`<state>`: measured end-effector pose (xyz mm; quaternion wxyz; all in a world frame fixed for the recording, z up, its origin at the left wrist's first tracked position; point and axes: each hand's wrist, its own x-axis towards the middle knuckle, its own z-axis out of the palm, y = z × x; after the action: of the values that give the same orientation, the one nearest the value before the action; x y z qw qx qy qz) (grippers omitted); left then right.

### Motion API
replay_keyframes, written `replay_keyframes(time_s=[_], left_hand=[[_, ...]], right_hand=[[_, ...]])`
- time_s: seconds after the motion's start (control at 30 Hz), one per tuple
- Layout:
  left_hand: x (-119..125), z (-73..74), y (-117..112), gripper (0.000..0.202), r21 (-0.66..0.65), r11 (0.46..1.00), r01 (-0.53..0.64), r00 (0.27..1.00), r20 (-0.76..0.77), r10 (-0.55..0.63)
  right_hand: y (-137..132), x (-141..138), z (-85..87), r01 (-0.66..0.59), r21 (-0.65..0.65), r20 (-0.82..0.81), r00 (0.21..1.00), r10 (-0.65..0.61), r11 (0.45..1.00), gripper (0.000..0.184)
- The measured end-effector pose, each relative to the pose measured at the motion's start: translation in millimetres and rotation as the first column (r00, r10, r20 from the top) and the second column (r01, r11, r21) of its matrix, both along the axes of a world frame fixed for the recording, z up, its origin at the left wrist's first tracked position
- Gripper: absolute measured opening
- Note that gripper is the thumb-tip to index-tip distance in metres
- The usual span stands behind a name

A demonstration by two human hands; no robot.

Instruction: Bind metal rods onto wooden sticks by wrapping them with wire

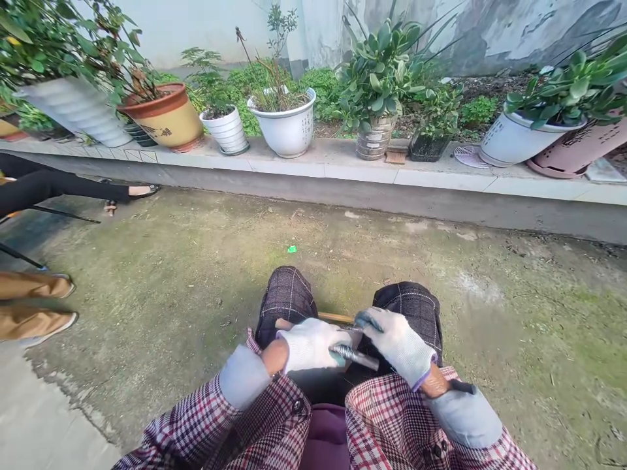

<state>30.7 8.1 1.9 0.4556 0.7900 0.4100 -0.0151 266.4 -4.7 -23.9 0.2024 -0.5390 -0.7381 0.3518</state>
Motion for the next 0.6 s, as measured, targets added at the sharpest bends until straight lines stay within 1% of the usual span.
replay_keyframes(time_s=[0.07, 0.13, 0.17, 0.2, 0.23, 0.27, 0.3, 0.33, 0.37, 0.4, 0.43, 0.47, 0.53, 0.6], left_hand=[[-2, 5.8, -1, 0.022, -0.065, 0.997, -0.043, 0.989, 0.141, 0.052], [-10, 12.4, 5, 0.031, -0.114, 0.987, -0.114, 0.953, 0.267, 0.141], [-15, 14.9, 10, 0.036, -0.141, 0.975, -0.171, 0.926, 0.317, 0.208], [-19, 16.3, 15, 0.038, -0.155, 0.957, -0.245, 0.897, 0.338, 0.285], [-23, 16.6, 20, 0.038, -0.144, 0.938, -0.316, 0.88, 0.325, 0.347], [-26, 15.4, 24, 0.035, -0.112, 0.92, -0.376, 0.872, 0.293, 0.392], [-27, 13.1, 27, 0.031, -0.05, 0.912, -0.408, 0.883, 0.233, 0.408], [-26, 9.9, 27, 0.026, 0.036, 0.918, -0.395, 0.911, 0.146, 0.386], [-24, 6.2, 26, 0.022, 0.117, 0.938, -0.326, 0.945, 0.044, 0.324], [-21, 2.6, 24, 0.02, 0.153, 0.959, -0.237, 0.969, -0.04, 0.245], [-16, -0.3, 20, 0.019, 0.143, 0.977, -0.157, 0.982, -0.085, 0.17], [-12, -1.9, 15, 0.018, 0.103, 0.989, -0.105, 0.99, -0.086, 0.114], [-4, -0.6, 7, 0.017, -0.003, 0.999, -0.053, 0.999, -0.006, 0.053], [-2, 5.4, 2, 0.022, -0.067, 0.996, -0.057, 0.993, 0.103, 0.064]], right_hand=[[7, 6, -18.5, 0.049, -0.109, -0.055, 0.997, -0.055, 0.993, 0.024], [6, 2, -31.2, 0.032, -0.188, -0.136, 0.989, -0.058, 0.982, 0.024], [3, -3, -33.7, 0.014, -0.196, -0.162, 0.986, -0.046, 0.981, 0.024], [-1, -10, -33.4, -0.002, -0.185, -0.171, 0.985, -0.03, 0.983, 0.023], [-6, -18, -30.2, -0.016, -0.165, -0.166, 0.986, -0.012, 0.986, 0.022], [-11, -25, -24.6, -0.034, -0.144, -0.158, 0.987, 0.011, 0.989, 0.022], [-16, -31, -17.2, -0.062, -0.125, -0.156, 0.987, 0.042, 0.99, 0.021], [-20, -35, -9.0, -0.094, -0.109, -0.162, 0.984, 0.076, 0.99, 0.021], [-22, -36, -1.0, -0.118, -0.094, -0.172, 0.98, 0.1, 0.989, 0.02], [-22, -35, 5.8, -0.124, -0.085, -0.177, 0.978, 0.107, 0.989, 0.02], [-21, -31, 10.5, -0.115, -0.08, -0.173, 0.98, 0.1, 0.99, 0.02], [-17, -26, 12.5, -0.088, -0.078, -0.161, 0.984, 0.075, 0.993, 0.021], [-6, -12, 8.0, 0.014, -0.085, -0.142, 0.989, -0.026, 0.996, 0.022], [4, 0, -5.1, 0.111, -0.129, -0.161, 0.978, -0.131, 0.985, 0.023]])
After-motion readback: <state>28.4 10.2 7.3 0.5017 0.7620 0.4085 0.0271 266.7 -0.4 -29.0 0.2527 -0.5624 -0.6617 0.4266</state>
